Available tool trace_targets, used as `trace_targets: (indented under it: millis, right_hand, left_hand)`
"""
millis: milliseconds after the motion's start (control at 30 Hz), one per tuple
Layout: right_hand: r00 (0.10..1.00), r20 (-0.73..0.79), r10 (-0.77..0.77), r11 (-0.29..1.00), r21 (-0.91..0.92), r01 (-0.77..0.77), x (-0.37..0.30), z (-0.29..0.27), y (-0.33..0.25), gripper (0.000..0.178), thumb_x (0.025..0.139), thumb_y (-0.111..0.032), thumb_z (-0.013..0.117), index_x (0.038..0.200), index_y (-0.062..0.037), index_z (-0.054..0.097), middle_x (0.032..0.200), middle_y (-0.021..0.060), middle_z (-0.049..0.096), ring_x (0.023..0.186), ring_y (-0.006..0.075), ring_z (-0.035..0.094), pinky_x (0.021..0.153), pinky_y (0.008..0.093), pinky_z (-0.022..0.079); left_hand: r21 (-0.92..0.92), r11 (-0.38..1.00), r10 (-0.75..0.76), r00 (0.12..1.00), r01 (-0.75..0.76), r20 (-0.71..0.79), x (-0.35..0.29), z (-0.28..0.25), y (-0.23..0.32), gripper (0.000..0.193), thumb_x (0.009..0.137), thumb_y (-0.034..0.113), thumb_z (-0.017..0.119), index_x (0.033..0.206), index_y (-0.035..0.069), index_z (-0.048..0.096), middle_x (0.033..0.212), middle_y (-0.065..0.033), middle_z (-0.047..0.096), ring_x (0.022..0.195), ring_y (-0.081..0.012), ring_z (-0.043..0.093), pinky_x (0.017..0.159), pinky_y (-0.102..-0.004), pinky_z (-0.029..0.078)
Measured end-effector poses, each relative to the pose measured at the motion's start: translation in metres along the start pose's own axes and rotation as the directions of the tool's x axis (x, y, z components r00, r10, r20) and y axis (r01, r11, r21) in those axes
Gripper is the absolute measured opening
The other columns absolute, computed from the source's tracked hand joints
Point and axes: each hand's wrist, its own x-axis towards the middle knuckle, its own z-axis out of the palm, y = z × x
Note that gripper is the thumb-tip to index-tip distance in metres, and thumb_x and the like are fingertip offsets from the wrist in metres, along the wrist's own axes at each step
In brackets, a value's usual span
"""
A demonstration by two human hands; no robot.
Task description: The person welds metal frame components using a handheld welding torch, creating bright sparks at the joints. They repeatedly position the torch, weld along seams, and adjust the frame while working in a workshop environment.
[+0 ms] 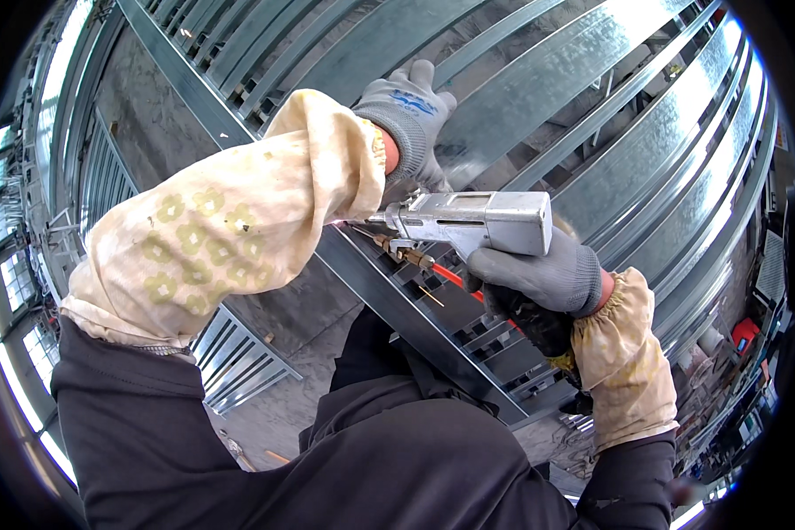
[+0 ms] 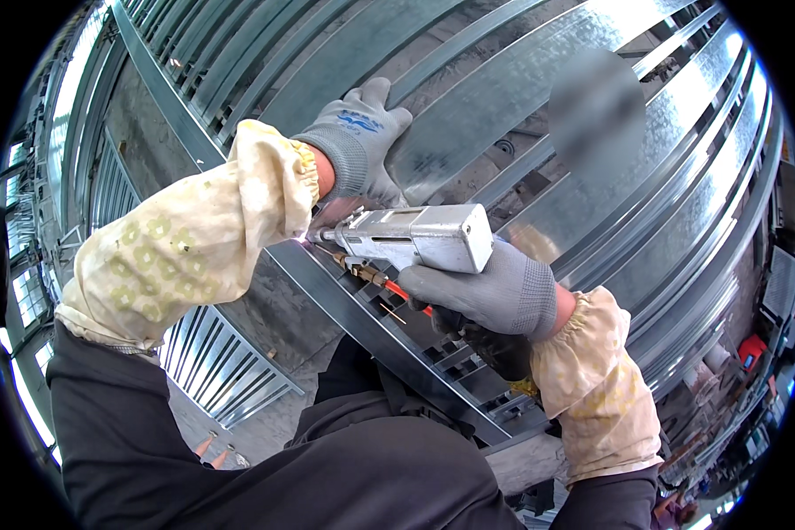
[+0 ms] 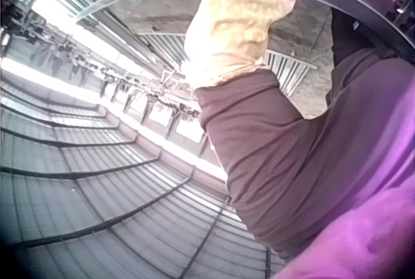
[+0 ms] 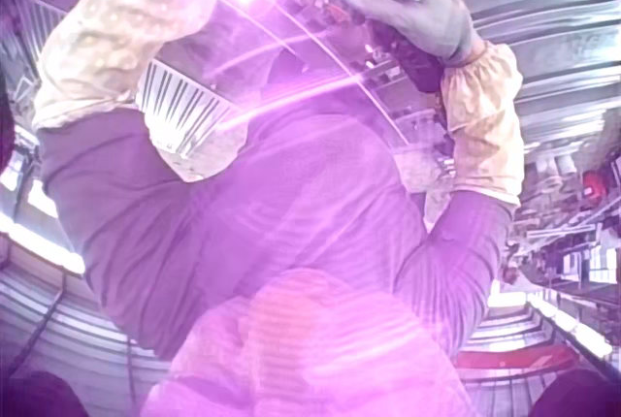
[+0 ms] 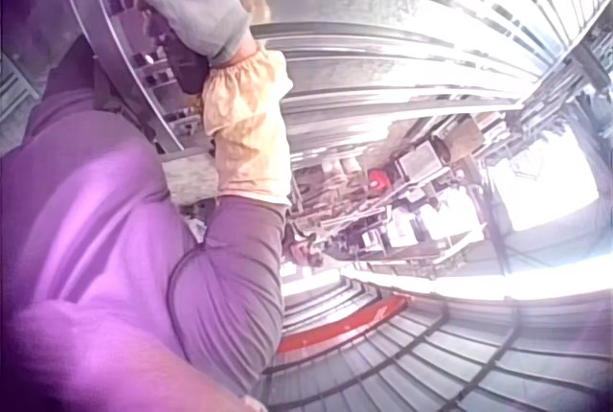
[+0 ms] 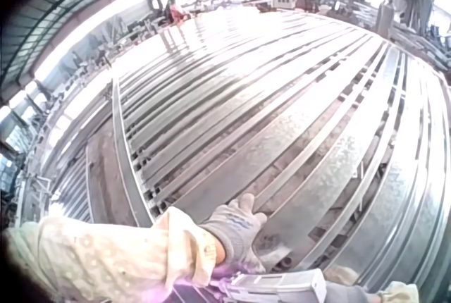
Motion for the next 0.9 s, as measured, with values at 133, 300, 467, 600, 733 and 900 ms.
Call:
trace_targets:
  millis: [133, 300, 467, 600, 733, 900]
  right_hand:
    - [1.000, 0.000, 0.011, 1.000, -0.004, -0.011, -0.002, 0.000, -0.003, 0.036, 0.094, -0.028, 0.070, 0.116, -0.0008, 0.064, 0.084, 0.0013, 0.066, 0.066, 0.0077, 0.063, 0.058, 0.0246, 0.052]
    - [0.998, -0.011, -0.061, 0.998, -0.016, 0.061, -0.002, 0.001, 0.001, 0.039, 0.094, -0.029, 0.071, 0.121, -0.0010, 0.064, 0.089, 0.0022, 0.067, 0.068, 0.0080, 0.064, 0.058, 0.0249, 0.053]
    - [0.997, -0.007, -0.076, 0.997, -0.013, 0.076, -0.002, -0.001, 0.009, 0.040, 0.094, -0.030, 0.071, 0.122, -0.0013, 0.063, 0.089, 0.0020, 0.067, 0.069, 0.0080, 0.064, 0.059, 0.0249, 0.052]
    - [0.998, -0.009, -0.060, 0.998, -0.002, 0.060, -0.002, -0.001, 0.009, 0.041, 0.093, -0.031, 0.072, 0.120, -0.0014, 0.064, 0.088, 0.0018, 0.067, 0.068, 0.0080, 0.064, 0.058, 0.0248, 0.052]
    - [1.000, -0.016, -0.027, 1.000, -0.016, 0.027, -0.004, -0.001, 0.007, 0.041, 0.093, -0.032, 0.072, 0.118, -0.0013, 0.065, 0.087, 0.0018, 0.067, 0.068, 0.0081, 0.064, 0.058, 0.0248, 0.052]
    - [0.998, -0.010, -0.056, 0.998, -0.036, 0.055, -0.003, -0.002, 0.010, 0.040, 0.093, -0.032, 0.072, 0.117, -0.0008, 0.065, 0.087, 0.0021, 0.067, 0.068, 0.0083, 0.064, 0.058, 0.0249, 0.052]
  left_hand:
    - [-0.017, 1.000, -0.006, 1.000, 0.005, -0.003, 0.001, 0.001, -0.001, 0.087, 0.055, 0.044, 0.092, 0.128, 0.008, 0.061, 0.137, -0.0222, 0.042, 0.130, -0.0412, 0.048, 0.106, -0.0460, 0.047]
    - [0.000, 1.000, -0.014, 1.000, 0.014, 0.015, 0.000, 0.000, -0.001, 0.090, 0.054, 0.047, 0.093, 0.128, 0.008, 0.061, 0.137, -0.0222, 0.043, 0.129, -0.0407, 0.049, 0.106, -0.0461, 0.047]
    - [-0.004, 1.000, 0.005, 1.000, -0.005, -0.005, 0.001, 0.000, 0.000, 0.091, 0.053, 0.049, 0.093, 0.128, 0.007, 0.061, 0.137, -0.0230, 0.043, 0.129, -0.0408, 0.049, 0.105, -0.0467, 0.047]
    - [0.041, 0.999, -0.013, 1.000, 0.013, -0.005, -0.001, 0.002, 0.002, 0.090, 0.056, 0.055, 0.092, 0.128, 0.009, 0.062, 0.134, -0.0164, 0.047, 0.128, -0.0337, 0.050, 0.103, -0.0444, 0.046]
    - [0.000, 1.000, 0.010, 1.000, -0.010, 0.007, -0.001, 0.001, 0.000, 0.092, 0.053, 0.049, 0.093, 0.128, 0.007, 0.061, 0.137, -0.0228, 0.042, 0.129, -0.0411, 0.049, 0.105, -0.0470, 0.046]
    - [0.006, 1.000, 0.011, 1.000, -0.011, -0.014, 0.000, 0.003, -0.002, 0.092, 0.052, 0.049, 0.094, 0.127, 0.007, 0.061, 0.134, -0.0221, 0.044, 0.126, -0.0413, 0.051, 0.104, -0.0474, 0.047]
